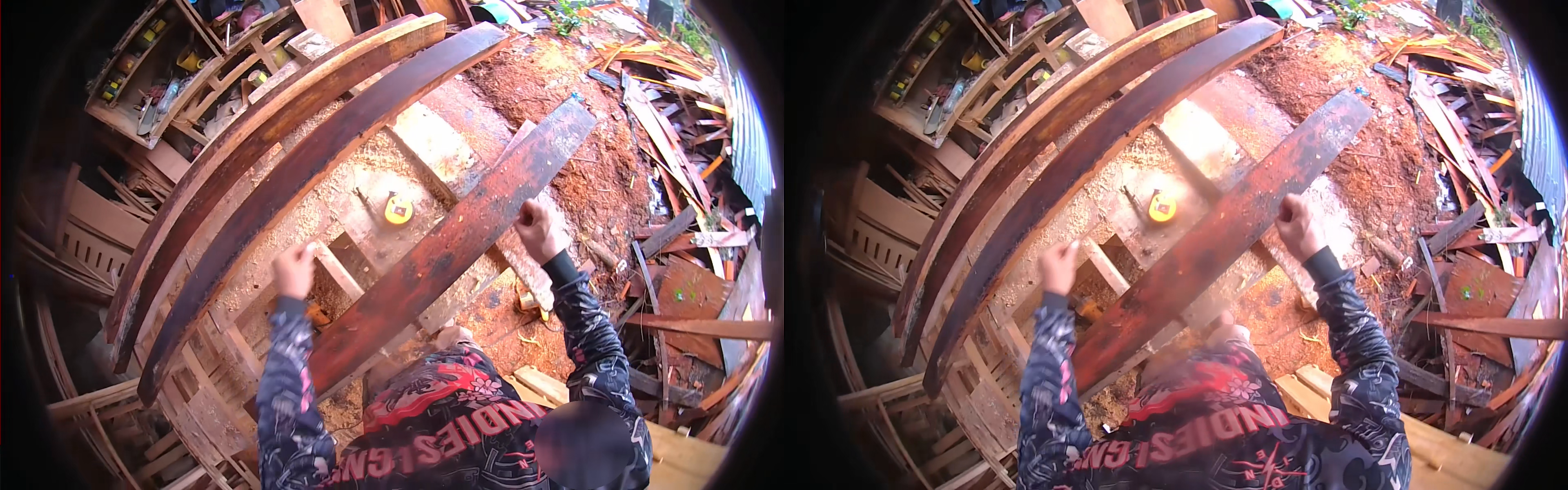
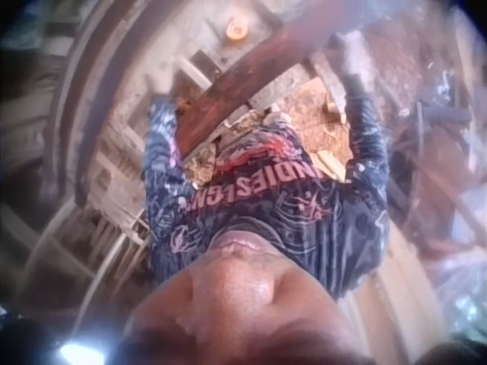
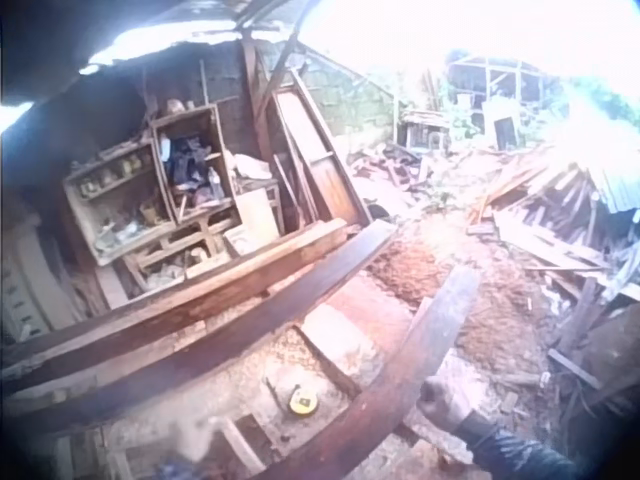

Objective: The person measures wood planks using a tape measure, marks a cutting point with a pencil, and cuts through the wood using a circular saw while handling the planks by hand.

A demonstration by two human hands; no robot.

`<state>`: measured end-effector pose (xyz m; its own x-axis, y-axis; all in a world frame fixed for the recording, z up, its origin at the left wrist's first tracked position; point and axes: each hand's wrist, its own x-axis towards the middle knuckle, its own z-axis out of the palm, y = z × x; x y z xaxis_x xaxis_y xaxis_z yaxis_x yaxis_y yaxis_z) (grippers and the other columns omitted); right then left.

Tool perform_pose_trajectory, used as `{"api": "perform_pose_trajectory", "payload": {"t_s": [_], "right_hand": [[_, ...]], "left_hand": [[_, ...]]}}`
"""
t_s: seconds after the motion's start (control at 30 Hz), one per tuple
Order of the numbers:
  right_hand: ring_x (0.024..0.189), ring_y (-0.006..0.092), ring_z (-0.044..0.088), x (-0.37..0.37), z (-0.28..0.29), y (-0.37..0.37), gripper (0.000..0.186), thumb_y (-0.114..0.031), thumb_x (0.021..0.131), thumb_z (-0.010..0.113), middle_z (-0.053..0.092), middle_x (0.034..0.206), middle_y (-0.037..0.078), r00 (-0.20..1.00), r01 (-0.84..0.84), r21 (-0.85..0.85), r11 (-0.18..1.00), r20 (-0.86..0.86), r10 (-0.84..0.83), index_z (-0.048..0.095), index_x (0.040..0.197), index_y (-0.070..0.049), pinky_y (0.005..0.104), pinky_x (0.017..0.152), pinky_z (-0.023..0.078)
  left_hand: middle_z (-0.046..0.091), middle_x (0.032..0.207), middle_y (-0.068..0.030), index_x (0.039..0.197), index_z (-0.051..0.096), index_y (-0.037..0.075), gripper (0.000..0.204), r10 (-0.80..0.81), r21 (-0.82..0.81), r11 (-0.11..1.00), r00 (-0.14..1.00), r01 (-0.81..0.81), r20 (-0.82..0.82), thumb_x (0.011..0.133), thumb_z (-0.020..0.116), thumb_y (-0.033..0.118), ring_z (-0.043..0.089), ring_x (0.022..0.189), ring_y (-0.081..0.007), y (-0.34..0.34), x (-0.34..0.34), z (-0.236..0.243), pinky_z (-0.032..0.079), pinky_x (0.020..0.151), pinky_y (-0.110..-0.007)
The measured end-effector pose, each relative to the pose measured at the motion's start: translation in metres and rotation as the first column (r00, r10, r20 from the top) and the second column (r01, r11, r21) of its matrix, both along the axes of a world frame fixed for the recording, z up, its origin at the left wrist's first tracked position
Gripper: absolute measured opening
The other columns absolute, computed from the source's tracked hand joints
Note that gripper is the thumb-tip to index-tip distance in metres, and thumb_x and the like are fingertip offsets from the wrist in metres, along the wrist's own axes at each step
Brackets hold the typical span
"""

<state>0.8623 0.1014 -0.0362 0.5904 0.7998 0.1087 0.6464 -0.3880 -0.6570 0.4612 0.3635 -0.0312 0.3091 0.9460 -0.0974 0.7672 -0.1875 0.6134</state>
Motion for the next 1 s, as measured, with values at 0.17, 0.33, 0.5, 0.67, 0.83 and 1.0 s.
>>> {"api": "perform_pose_trajectory", "payload": {"t_s": [0.17, 0.33, 0.5, 0.67, 0.83, 1.0], "right_hand": [[0.099, 0.0345, 0.066, -0.015, 0.032, -0.005, 0.038, 0.0, 0.074, 0.064, 0.064, 0.113, 0.021, 0.965, -0.252, 0.092, 0.963, -0.049, 0.258, 0.062, 0.113, -0.003, 0.039, 0.08, 0.054], [0.114, 0.0379, 0.059, -0.016, 0.052, -0.029, 0.036, -0.014, 0.082, 0.068, 0.06, 0.125, 0.018, 0.946, -0.279, 0.055, 0.959, -0.155, 0.284, 0.064, 0.117, -0.004, 0.0426, 0.094, 0.049], [0.089, 0.0185, 0.065, -0.037, 0.053, -0.014, 0.028, -0.014, 0.09, 0.065, 0.067, 0.106, 0.011, 0.86, -0.222, 0.16, 0.962, -0.433, 0.27, 0.064, 0.115, -0.002, 0.0296, 0.076, 0.052], [0.086, 0.0136, 0.065, -0.105, 0.05, 0.024, 0.034, -0.016, 0.096, 0.061, 0.067, 0.103, 0.009, 0.221, -0.095, 0.302, 0.948, -0.923, 0.316, 0.058, 0.123, 0.004, 0.028, 0.073, 0.053], [0.074, 0.0154, 0.066, -0.174, 0.037, 0.026, 0.027, -0.015, 0.092, 0.067, 0.066, 0.091, 0.011, 0.195, -0.436, 0.202, 0.877, -0.93, 0.311, 0.06, 0.107, 0.006, 0.0291, 0.067, 0.056], [0.081, 0.0155, 0.063, -0.22, 0.014, 0.004, 0.034, -0.024, 0.081, 0.072, 0.064, 0.089, 0.007, 0.087, -0.596, 0.087, 0.798, -0.981, 0.172, 0.062, 0.102, 0.0, 0.0276, 0.067, 0.05]], "left_hand": [[0.06, 0.112, -0.0203, 0.126, 0.054, 0.005, 0.055, -0.233, 0.189, 0.952, 0.97, 0.242, -0.067, 0.083, 0.068, 0.036, 0.06, 0.106, -0.0372, -0.022, 0.154, -0.047, 0.051, 0.087, -0.046], [0.059, 0.114, -0.0189, 0.13, 0.049, 0.01, 0.065, -0.157, 0.089, 0.974, 0.905, 0.208, -0.396, 0.078, 0.073, 0.041, 0.058, 0.107, -0.0416, -0.039, 0.209, -0.04, 0.049, 0.09, -0.051], [0.051, 0.137, -0.0229, 0.143, 0.039, 0.003, 0.072, -0.273, -0.131, 0.951, 0.959, 0.281, 0.074, 0.082, 0.066, 0.03, 0.055, 0.12, -0.0356, -0.037, 0.166, 0.004, 0.048, 0.098, -0.042], [0.052, 0.136, -0.0178, 0.147, 0.03, -0.007, 0.071, -0.026, -0.426, 0.711, 0.626, 0.559, 0.779, 0.086, 0.054, 0.02, 0.057, 0.118, -0.0274, -0.104, 0.09, 0.042, 0.042, 0.103, -0.032], [0.056, 0.133, -0.0235, 0.142, 0.038, -0.01, 0.063, -0.092, -0.238, 0.93, 0.806, 0.279, 0.585, 0.09, 0.053, 0.021, 0.061, 0.114, -0.0287, -0.184, 0.041, 0.051, 0.046, 0.096, -0.034], [0.063, 0.115, -0.0275, 0.133, 0.048, -0.009, 0.055, -0.339, -0.156, 0.9, 0.877, 0.408, 0.34, 0.09, 0.06, 0.023, 0.064, 0.105, -0.0367, -0.212, -0.01, 0.07, 0.05, 0.089, -0.039]]}}
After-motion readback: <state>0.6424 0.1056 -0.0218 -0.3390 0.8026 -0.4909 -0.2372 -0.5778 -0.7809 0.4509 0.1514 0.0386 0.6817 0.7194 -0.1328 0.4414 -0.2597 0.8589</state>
